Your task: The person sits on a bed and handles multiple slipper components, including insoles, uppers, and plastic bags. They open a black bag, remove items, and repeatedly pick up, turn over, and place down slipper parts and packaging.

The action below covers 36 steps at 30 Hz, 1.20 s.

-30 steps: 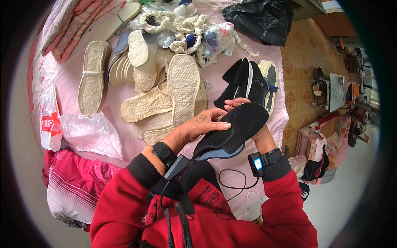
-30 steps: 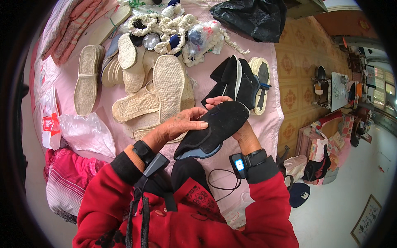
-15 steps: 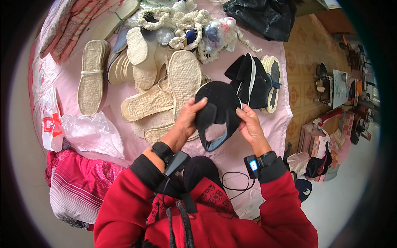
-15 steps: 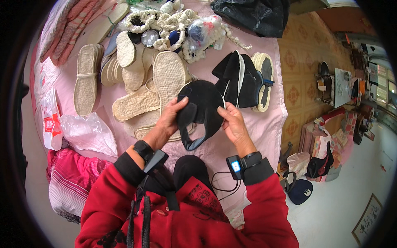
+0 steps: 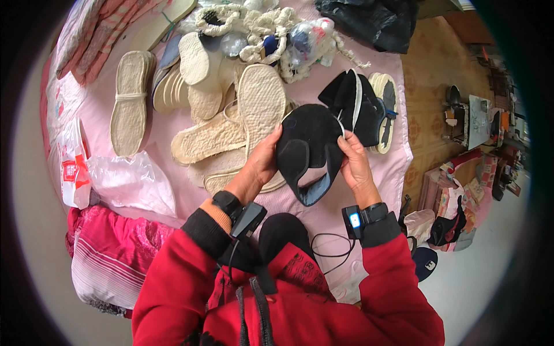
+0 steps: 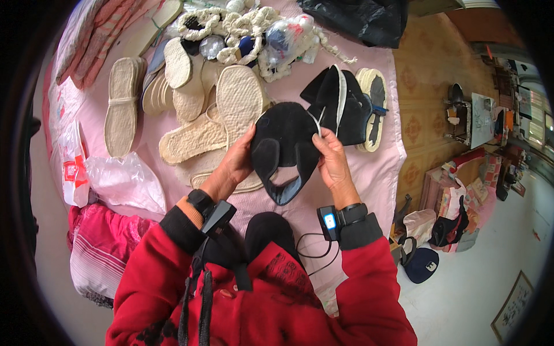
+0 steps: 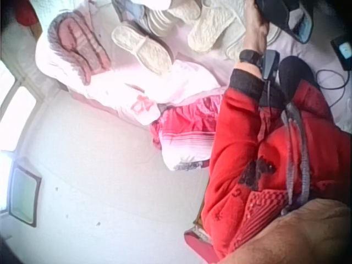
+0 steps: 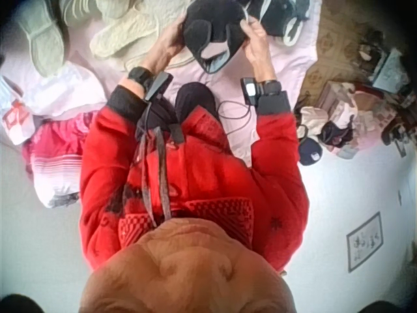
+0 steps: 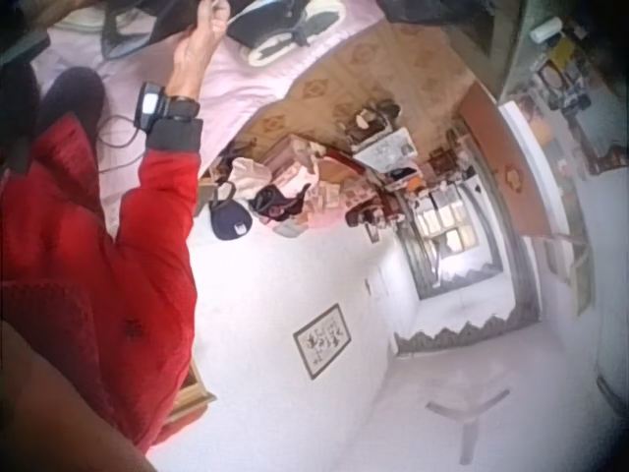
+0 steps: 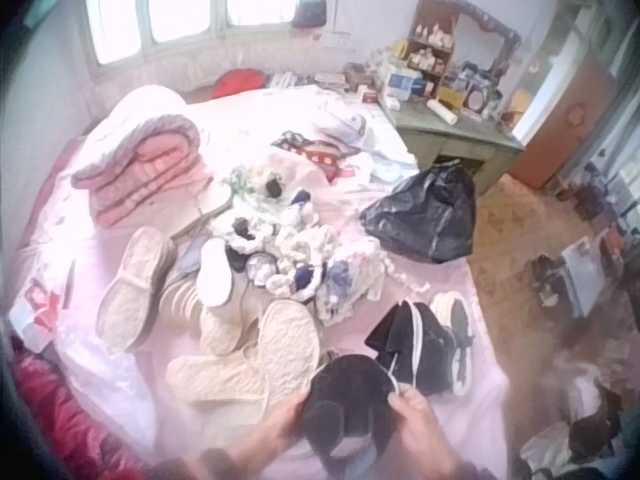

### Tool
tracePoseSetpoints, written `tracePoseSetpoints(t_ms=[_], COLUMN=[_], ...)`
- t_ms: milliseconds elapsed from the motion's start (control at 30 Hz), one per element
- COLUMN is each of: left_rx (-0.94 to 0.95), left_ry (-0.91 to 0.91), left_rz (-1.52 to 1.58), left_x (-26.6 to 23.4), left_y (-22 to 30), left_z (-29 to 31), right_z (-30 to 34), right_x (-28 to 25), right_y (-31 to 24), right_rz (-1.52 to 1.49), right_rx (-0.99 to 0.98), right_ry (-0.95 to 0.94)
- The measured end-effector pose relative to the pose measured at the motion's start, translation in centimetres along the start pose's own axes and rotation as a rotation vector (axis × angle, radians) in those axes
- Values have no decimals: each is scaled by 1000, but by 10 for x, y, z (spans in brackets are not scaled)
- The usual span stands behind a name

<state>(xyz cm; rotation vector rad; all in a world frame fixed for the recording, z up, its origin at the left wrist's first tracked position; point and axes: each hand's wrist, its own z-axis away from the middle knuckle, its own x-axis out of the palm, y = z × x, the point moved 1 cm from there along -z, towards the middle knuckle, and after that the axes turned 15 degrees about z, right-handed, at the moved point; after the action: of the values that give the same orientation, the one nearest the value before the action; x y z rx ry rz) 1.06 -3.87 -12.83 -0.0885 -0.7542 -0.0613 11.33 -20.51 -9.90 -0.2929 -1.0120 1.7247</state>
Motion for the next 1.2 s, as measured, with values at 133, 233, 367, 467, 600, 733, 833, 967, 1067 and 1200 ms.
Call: tracePoseSetpoints(t_ms=[133, 233, 367, 467, 600, 733, 833, 967, 1067, 1200], left_rx=[36, 24, 26, 52, 81, 88, 124, 103, 80, 62], left_ry=[51, 57, 28, 47, 13, -5, 6, -8, 1, -1], left_rz=[-10, 10, -15, -45, -124, -147, -187, -184, -156, -137], left_x=[-5, -8, -10, -11, -9, -6, -8, -10, -9, -2], left_y=[1, 1, 2, 1, 1, 1, 4, 7, 7, 8], left_z=[-3, -4, -7, -6, -3, 0, 2, 4, 7, 10], right_z=[-4, -6, -8, -9, -13, -14, -22, -41, -52, -57], right_x=[-1, -2, -7, -12, -20, -49, -82, -119, -124, -122], right_y=[3, 9, 16, 21, 28, 25, 16, 9, 4, -12], right_rz=[167, 178, 186, 199, 202, 353, 574, 1027, 1286, 1373], right_rx=[-71, -84, -30, -45, -26, -54, -246, -245, -126, 74], right_ry=[53, 83, 110, 105, 154, 254, 548, 887, 936, 797])
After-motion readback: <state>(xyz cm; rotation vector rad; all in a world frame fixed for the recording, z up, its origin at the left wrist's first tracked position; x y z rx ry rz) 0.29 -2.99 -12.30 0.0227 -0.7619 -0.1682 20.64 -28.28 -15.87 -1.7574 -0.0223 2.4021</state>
